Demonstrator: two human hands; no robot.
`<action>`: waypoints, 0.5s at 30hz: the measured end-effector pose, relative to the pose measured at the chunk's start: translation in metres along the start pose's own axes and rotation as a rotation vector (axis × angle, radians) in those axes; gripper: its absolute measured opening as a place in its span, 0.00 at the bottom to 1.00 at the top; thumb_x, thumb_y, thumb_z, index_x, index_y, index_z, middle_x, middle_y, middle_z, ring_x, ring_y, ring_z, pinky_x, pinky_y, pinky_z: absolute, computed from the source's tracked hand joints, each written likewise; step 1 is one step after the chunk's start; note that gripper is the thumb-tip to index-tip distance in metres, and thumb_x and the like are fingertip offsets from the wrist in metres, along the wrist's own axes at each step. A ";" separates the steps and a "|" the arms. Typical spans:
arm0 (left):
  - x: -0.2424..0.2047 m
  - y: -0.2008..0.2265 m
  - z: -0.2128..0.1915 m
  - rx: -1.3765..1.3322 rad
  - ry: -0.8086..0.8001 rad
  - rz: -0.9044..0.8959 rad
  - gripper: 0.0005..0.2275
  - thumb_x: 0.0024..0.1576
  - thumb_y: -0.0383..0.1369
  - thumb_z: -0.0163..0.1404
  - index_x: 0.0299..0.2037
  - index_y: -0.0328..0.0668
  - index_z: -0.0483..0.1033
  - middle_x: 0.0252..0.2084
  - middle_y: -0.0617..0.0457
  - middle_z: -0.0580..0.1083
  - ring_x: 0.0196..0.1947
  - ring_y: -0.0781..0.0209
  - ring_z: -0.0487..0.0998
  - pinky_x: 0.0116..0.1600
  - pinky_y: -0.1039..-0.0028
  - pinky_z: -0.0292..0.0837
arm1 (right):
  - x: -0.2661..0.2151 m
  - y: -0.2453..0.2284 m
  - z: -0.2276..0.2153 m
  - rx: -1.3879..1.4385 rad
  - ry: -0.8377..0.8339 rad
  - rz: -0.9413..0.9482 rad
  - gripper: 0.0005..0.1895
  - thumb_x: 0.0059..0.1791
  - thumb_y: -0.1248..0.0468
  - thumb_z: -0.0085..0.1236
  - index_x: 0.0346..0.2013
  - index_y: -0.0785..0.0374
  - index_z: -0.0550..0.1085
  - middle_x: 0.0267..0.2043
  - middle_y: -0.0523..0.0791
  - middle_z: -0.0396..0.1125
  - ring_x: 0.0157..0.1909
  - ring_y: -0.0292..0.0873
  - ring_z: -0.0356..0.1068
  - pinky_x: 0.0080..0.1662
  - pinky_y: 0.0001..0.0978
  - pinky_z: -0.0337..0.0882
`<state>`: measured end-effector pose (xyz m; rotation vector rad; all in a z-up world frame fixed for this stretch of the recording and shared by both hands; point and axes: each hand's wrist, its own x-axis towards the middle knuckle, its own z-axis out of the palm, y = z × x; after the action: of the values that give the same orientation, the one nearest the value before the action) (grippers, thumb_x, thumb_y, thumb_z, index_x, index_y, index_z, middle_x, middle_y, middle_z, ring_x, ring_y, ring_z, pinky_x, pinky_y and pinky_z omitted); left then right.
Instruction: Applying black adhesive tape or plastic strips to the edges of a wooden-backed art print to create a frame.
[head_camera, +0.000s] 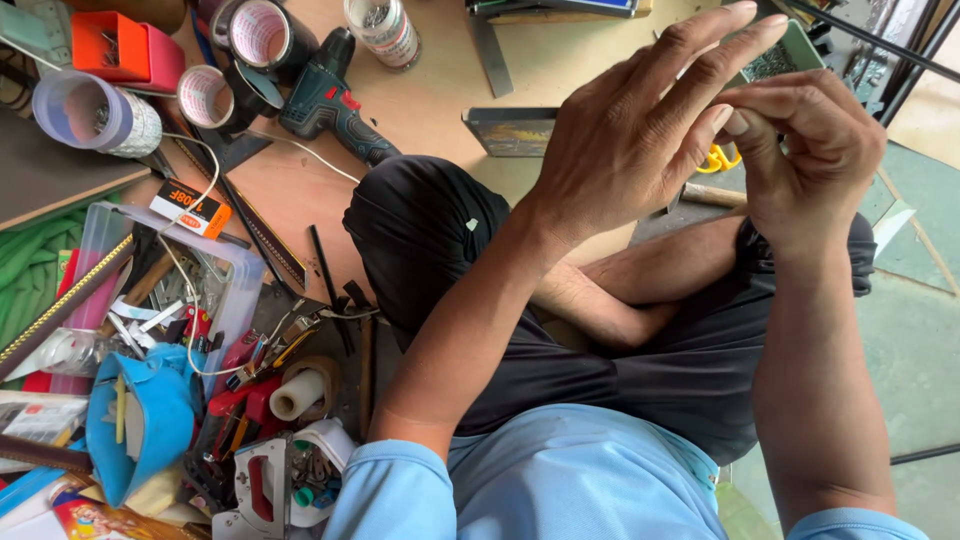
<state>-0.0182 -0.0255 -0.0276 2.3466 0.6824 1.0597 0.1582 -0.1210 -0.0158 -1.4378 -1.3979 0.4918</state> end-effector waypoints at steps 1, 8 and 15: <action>0.001 0.000 0.000 0.026 0.003 0.029 0.24 0.70 0.35 0.51 0.72 0.64 0.54 0.70 0.67 0.61 0.62 0.70 0.73 0.64 0.81 0.72 | -0.002 -0.003 0.000 0.015 0.012 0.014 0.07 0.60 0.68 0.63 0.48 0.72 0.80 0.46 0.48 0.71 0.44 0.34 0.72 0.45 0.20 0.72; -0.013 -0.025 -0.057 0.386 0.175 0.112 0.07 0.62 0.42 0.63 0.42 0.54 0.83 0.47 0.64 0.78 0.62 0.60 0.69 0.68 0.53 0.55 | -0.001 -0.002 -0.002 -0.112 0.034 -0.055 0.06 0.58 0.69 0.68 0.48 0.70 0.81 0.42 0.46 0.71 0.44 0.34 0.72 0.44 0.21 0.72; -0.027 -0.034 -0.059 0.232 0.247 -0.004 0.11 0.60 0.45 0.58 0.46 0.52 0.83 0.39 0.66 0.78 0.45 0.66 0.72 0.55 0.71 0.65 | 0.004 -0.015 0.011 -0.021 0.034 -0.041 0.06 0.60 0.68 0.64 0.47 0.71 0.78 0.49 0.47 0.69 0.45 0.35 0.72 0.44 0.22 0.75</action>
<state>-0.0883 -0.0035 -0.0284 2.4257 0.9456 1.3478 0.1427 -0.1166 -0.0056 -1.4253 -1.4063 0.4266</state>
